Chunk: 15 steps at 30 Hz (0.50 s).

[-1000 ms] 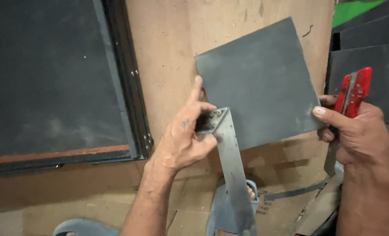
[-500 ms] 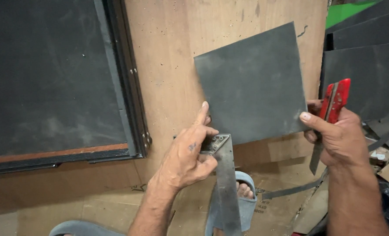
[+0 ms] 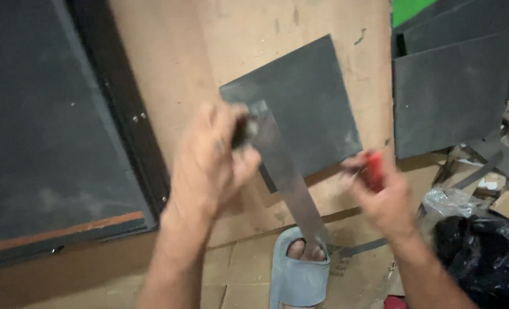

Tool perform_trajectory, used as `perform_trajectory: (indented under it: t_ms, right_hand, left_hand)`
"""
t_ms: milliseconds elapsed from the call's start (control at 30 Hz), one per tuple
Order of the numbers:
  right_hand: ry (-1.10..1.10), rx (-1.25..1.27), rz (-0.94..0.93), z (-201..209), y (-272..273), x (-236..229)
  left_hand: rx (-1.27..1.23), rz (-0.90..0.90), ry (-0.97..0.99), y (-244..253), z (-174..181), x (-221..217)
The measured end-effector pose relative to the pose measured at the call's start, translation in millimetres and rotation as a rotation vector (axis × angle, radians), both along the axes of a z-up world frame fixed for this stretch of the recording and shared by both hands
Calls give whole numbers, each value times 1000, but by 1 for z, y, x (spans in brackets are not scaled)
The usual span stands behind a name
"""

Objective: The person measures and cuts a square piece of black rubber sheet using a speed square and a utility knife on a wooden surface.

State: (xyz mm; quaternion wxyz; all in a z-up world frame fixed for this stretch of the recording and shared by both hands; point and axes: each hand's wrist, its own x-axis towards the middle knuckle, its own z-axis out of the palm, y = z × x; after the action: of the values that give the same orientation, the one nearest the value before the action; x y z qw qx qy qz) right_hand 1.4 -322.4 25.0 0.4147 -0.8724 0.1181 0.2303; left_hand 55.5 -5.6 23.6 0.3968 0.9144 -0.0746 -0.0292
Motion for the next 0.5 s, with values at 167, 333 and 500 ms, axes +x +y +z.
perform_trajectory:
  t_ms: [167,333,500]
  right_hand:
    - [-224,177,261,-26,12,-38]
    - [-382,25,339,-44,24,-39]
    - [-376,-56,286,-49,22,-35]
  left_hand:
    - [59,-8,-34,-1,-15,55]
    - [183,-24,-149,-5,-49,73]
    - [290,2,-67,-11,-57,70]
